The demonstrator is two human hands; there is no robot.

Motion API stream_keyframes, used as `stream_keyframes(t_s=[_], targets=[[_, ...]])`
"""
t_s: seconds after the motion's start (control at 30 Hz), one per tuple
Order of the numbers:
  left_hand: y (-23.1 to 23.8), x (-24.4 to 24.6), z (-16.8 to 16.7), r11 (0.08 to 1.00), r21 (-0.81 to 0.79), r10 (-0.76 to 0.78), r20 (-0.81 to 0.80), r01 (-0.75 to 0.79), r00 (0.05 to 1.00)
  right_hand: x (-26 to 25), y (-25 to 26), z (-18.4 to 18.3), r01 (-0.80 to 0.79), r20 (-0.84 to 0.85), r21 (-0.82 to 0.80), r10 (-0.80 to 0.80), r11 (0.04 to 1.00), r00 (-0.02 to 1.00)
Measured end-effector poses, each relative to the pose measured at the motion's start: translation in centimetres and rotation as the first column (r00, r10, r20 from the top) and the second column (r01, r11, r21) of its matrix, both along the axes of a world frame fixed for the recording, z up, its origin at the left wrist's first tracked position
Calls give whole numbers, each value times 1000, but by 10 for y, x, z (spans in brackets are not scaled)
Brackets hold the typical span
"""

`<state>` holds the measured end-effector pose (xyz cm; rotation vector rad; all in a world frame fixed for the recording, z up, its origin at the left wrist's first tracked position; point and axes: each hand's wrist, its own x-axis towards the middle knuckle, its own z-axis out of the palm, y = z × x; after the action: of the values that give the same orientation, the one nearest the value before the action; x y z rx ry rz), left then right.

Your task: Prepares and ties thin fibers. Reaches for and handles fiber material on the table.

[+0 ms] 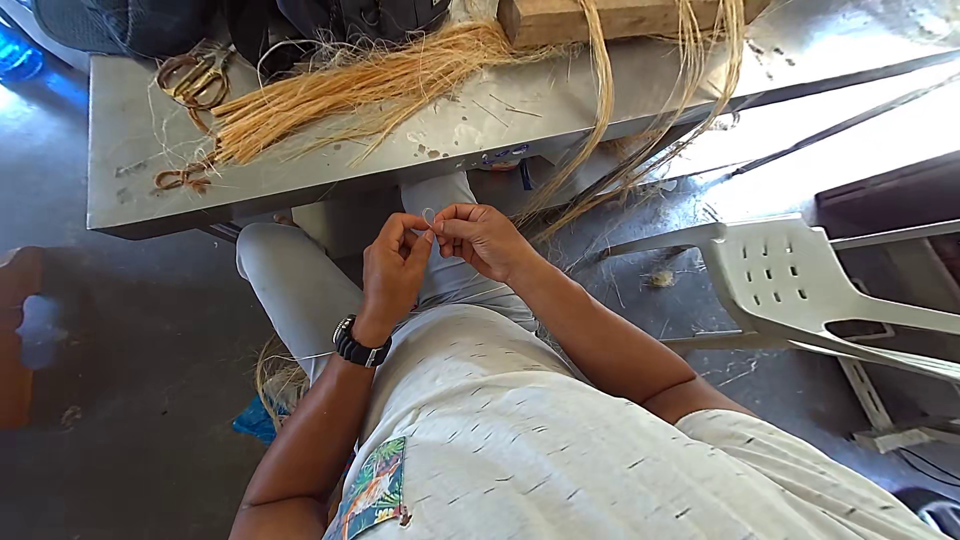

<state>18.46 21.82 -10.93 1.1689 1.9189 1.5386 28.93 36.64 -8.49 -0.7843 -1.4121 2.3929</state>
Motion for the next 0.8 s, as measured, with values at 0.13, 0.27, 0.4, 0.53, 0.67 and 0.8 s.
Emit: stream_keyframes(t_s=[0.13, 0.27, 0.4, 0.53, 0.67, 0.8], targets=[[0, 3, -1, 1000, 4, 21, -104, -21, 994, 1, 0, -2, 3, 10, 7, -3, 1000, 1000], [-1, 3, 2, 1000, 2, 27, -181, -27, 983, 2, 0, -2, 14, 7, -2, -14, 1000, 1000], [-1, 2, 4, 1000, -5, 6, -207, -7, 978, 2, 2, -2, 22, 19, -43, -21, 999, 1000], [-2, 1, 5, 1000, -17, -22, -186, 20, 982, 2, 8, -3, 0, 63, -137, 9, 991, 998], [-4, -6, 4, 999, -35, -45, -211, 39, 977, 2, 12, -3, 15, 102, -198, 5, 980, 995], [-11, -21, 6, 997, -40, -73, -338, 63, 938, 4, 14, -2, 51, 92, -180, -35, 982, 995]])
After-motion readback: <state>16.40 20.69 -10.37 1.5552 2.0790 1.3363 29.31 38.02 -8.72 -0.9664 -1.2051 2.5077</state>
